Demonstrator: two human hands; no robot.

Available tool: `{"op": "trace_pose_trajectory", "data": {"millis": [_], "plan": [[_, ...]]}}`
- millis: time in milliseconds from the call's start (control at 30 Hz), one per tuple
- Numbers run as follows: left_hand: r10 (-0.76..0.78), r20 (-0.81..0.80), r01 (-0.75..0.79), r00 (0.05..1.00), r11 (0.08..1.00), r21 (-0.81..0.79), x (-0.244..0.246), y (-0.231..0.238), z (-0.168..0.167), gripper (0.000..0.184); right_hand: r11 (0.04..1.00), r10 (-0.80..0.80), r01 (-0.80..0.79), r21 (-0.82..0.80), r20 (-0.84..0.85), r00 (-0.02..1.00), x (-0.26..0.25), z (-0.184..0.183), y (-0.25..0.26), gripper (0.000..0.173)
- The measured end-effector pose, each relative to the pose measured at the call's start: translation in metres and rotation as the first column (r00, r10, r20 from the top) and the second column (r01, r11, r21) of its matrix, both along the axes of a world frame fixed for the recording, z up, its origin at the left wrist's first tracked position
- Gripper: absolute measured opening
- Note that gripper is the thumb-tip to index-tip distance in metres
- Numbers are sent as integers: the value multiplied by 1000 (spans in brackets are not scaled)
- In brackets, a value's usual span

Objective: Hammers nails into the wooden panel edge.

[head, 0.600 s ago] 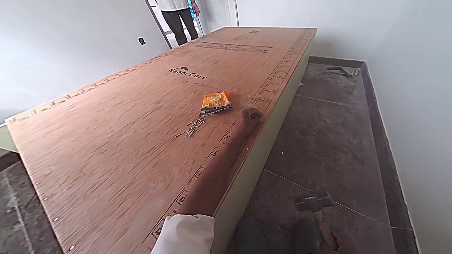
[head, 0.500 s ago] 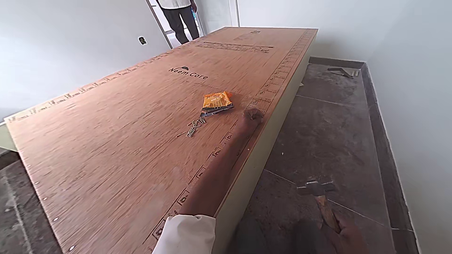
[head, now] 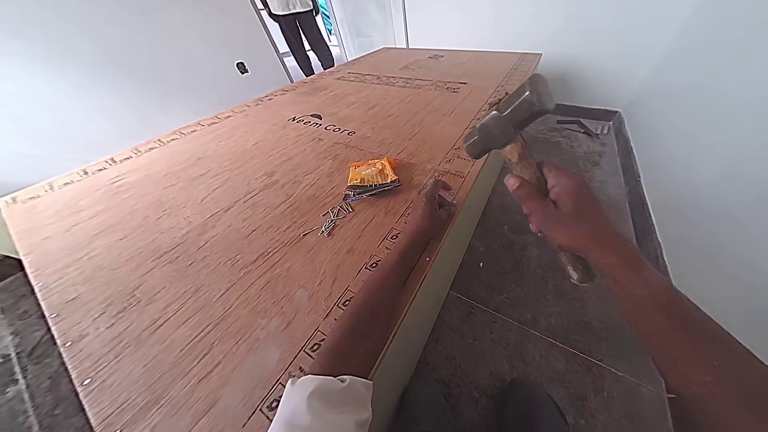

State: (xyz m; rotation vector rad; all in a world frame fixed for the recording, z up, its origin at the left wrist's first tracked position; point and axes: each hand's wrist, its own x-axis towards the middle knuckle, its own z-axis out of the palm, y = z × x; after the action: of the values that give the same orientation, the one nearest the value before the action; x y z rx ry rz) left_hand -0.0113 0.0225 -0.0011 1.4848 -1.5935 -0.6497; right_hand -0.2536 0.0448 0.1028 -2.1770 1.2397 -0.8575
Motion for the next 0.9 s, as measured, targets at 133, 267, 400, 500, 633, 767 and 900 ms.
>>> {"op": "trace_pose_trajectory", "data": {"millis": [133,267,400,500,633,767,900], "plan": [[7,9,-7,1000,1000,-3,-1,0,2,54,969,88,10,245,-386,918,26,-13,-21,40],[2,-14,-2,1000,1000,-11,2,-2,0,54,968,38,32,249,-272,961,22,-7,-24,43],[13,-24,-12,1000,1000,17,0,-1,1,56,999,-36,39,34,-85,996,24,3,-7,40],[43,-31,-42,999,998,50,-1,2,4,62,990,11,34,137,-317,948,34,-6,-19,35],[163,-76,-164,984,986,-3,0,5,5,67,964,22,84,254,-387,922,31,-2,-29,35],[441,-40,-438,897,873,-214,8,12,8,53,996,-26,23,-80,-35,999,16,34,1,37],[746,193,-728,638,665,-166,56,35,31,51,973,-7,2,-229,-19,1000,30,31,3,35]]}}
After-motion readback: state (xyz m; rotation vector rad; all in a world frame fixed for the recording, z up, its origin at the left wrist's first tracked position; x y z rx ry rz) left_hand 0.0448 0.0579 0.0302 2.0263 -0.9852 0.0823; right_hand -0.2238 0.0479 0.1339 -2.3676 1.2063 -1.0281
